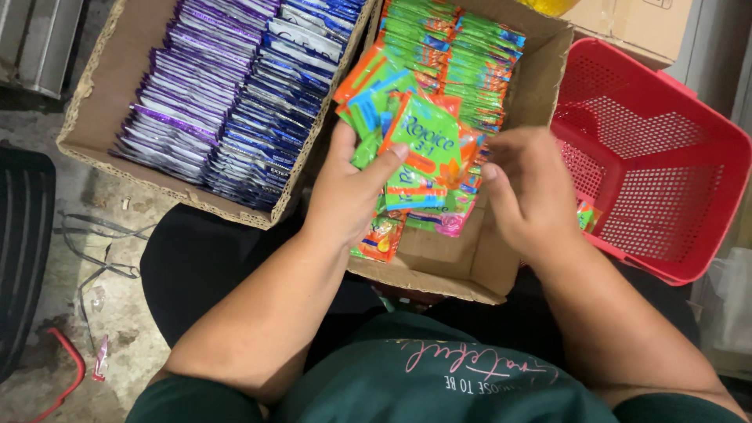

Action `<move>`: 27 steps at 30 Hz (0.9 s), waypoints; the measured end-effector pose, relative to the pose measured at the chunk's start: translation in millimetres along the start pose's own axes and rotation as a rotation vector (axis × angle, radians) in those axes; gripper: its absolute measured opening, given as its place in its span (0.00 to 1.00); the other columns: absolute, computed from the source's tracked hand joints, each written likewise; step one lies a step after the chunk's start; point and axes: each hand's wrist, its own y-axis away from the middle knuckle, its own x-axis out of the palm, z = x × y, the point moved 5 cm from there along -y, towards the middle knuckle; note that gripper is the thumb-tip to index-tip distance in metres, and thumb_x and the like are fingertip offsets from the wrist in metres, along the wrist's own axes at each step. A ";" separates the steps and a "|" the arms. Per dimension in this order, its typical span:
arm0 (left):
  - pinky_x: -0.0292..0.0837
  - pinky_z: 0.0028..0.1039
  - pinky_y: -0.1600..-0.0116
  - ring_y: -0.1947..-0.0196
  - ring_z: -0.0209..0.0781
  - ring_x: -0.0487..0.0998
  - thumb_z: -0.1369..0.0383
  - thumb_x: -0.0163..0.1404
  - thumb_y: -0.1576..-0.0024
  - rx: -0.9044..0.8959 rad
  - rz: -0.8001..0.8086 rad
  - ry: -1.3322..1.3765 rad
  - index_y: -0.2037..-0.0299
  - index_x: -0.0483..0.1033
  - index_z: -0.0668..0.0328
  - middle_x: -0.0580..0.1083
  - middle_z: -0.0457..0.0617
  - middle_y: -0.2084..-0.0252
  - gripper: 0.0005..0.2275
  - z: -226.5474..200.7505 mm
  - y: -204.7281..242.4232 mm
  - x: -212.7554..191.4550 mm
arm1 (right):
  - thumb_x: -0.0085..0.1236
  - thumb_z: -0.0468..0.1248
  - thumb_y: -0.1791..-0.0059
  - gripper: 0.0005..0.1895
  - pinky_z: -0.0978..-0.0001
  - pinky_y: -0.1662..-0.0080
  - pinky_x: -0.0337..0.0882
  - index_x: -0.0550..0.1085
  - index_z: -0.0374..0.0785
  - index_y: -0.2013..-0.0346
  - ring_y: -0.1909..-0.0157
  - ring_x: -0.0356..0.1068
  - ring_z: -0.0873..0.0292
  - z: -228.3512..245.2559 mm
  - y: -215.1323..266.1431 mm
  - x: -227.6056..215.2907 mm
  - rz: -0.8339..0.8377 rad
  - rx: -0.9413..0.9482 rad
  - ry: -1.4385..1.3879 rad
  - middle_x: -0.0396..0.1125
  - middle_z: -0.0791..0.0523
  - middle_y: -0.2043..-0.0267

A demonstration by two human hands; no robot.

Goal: The person sits on the floor and sorts small, colorful detergent packets from a cardboard box into a red plastic basket. They pick up handfuls of packets, separate them, and place them into the basket.

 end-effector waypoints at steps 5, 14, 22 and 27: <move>0.73 0.33 0.37 0.39 0.42 0.73 0.82 0.56 0.43 -0.170 0.118 -0.091 0.31 0.58 0.63 0.69 0.54 0.37 0.29 17.1 2.3 5.0 | 0.71 0.34 0.56 0.33 0.70 0.53 0.72 0.65 0.29 0.42 0.53 0.70 0.61 10.1 -4.8 -4.6 -0.038 -0.037 -0.135 0.69 0.50 0.54; 0.69 0.33 0.31 0.36 0.39 0.71 0.85 0.54 0.40 0.151 0.017 -0.155 0.31 0.58 0.63 0.68 0.52 0.36 0.28 -8.6 1.8 0.6 | 0.61 0.29 0.44 0.16 0.77 0.54 0.72 0.65 0.32 0.45 0.52 0.73 0.68 -24.6 -0.7 -9.1 -0.113 0.173 -0.316 0.72 0.56 0.53; 0.72 0.34 0.33 0.39 0.41 0.73 0.84 0.52 0.39 0.247 -0.097 0.043 0.34 0.58 0.62 0.69 0.54 0.38 0.24 -30.2 1.2 -4.5 | 0.60 0.32 0.56 0.13 0.52 0.58 0.72 0.72 0.37 0.57 0.56 0.73 0.41 -15.8 10.9 31.9 0.373 -0.087 0.148 0.72 0.47 0.59; 0.72 0.34 0.34 0.40 0.41 0.73 0.84 0.52 0.38 0.208 -0.101 0.021 0.33 0.58 0.63 0.70 0.54 0.38 0.25 -26.2 2.8 -3.9 | 0.55 0.34 0.54 0.14 0.53 0.49 0.70 0.75 0.42 0.54 0.50 0.71 0.46 -25.6 19.2 72.5 0.525 -0.148 0.411 0.71 0.52 0.54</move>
